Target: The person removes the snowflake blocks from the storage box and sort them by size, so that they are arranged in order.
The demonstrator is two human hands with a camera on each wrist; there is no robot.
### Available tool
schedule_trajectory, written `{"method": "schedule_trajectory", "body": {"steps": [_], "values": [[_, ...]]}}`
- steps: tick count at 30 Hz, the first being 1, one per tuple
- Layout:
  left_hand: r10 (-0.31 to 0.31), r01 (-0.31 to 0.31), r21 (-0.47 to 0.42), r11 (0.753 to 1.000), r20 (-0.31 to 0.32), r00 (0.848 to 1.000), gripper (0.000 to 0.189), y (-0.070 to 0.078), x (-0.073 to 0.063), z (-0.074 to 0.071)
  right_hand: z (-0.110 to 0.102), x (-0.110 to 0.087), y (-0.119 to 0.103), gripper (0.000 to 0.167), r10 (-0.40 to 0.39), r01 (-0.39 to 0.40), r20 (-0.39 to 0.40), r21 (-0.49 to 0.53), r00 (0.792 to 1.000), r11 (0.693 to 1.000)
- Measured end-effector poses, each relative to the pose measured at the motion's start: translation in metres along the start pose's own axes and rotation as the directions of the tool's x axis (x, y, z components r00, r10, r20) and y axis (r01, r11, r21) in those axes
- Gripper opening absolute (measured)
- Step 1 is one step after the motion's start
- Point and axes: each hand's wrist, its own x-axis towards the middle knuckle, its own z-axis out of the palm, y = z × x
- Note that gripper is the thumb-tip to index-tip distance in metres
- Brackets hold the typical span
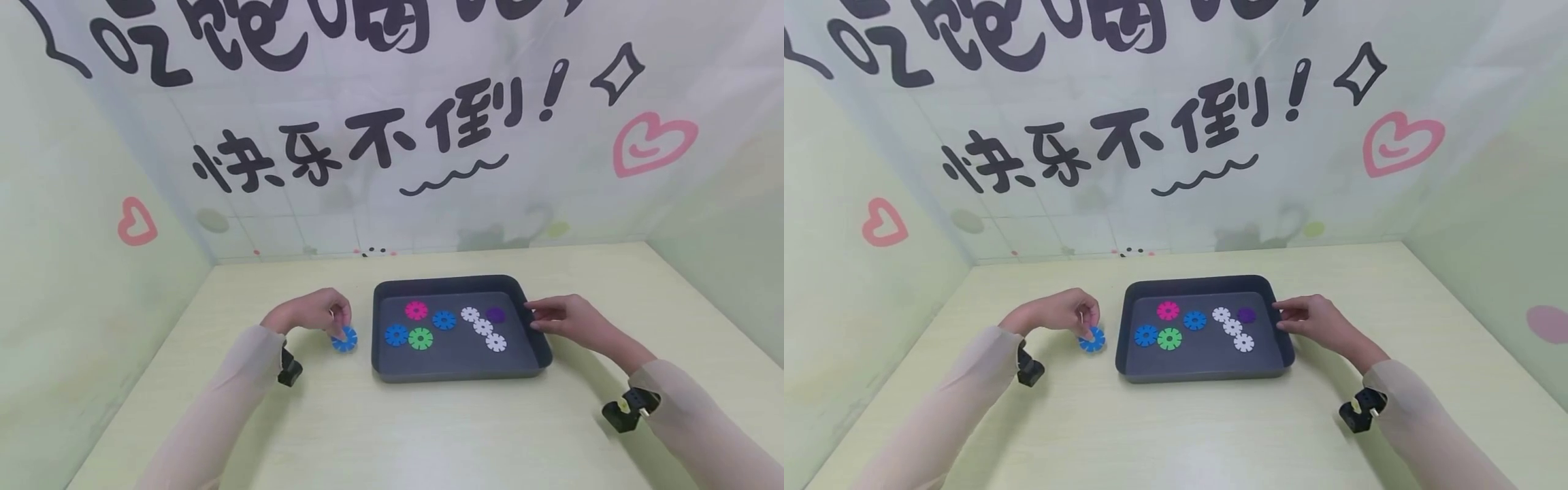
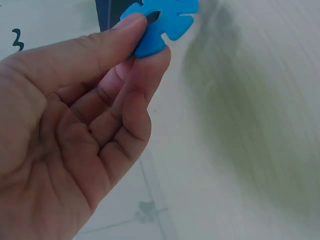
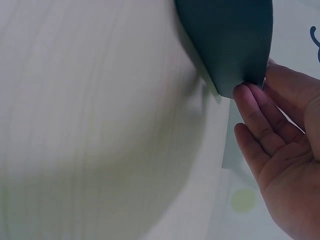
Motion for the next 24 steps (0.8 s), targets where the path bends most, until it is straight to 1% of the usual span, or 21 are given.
{"method": "schedule_trajectory", "body": {"steps": [4, 8, 12, 18, 24], "values": [[0.009, -0.009, -0.022, 1.000, -0.027, 1.000, 0.011, -0.011, 0.006, 0.003, 0.000, -0.001, 0.001, 0.039, -0.011, 0.011, -0.006, -0.004, 1.000, 1.000], [-0.011, 0.009, -0.025, 1.000, -0.058, 0.998, 0.010, -0.021, 0.013, 0.005, 0.000, -0.001, 0.002, 0.040, -0.013, 0.013, -0.001, 0.010, 1.000, 1.000], [-0.031, 0.029, -0.025, 0.999, -0.091, 0.995, 0.011, -0.028, 0.016, 0.006, 0.000, 0.000, 0.003, 0.040, -0.012, 0.012, 0.003, 0.019, 1.000, 1.000], [-0.074, 0.072, -0.018, 0.997, -0.106, 0.992, 0.015, -0.033, 0.019, 0.008, 0.001, 0.000, 0.003, 0.039, -0.007, 0.007, -0.002, 0.011, 1.000, 1.000], [-0.116, 0.116, -0.005, 0.993, -0.125, 0.985, 0.014, -0.031, 0.021, 0.009, 0.001, 0.000, 0.002, 0.039, 0.000, 0.000, -0.010, -0.008, 1.000, 1.000]]}}
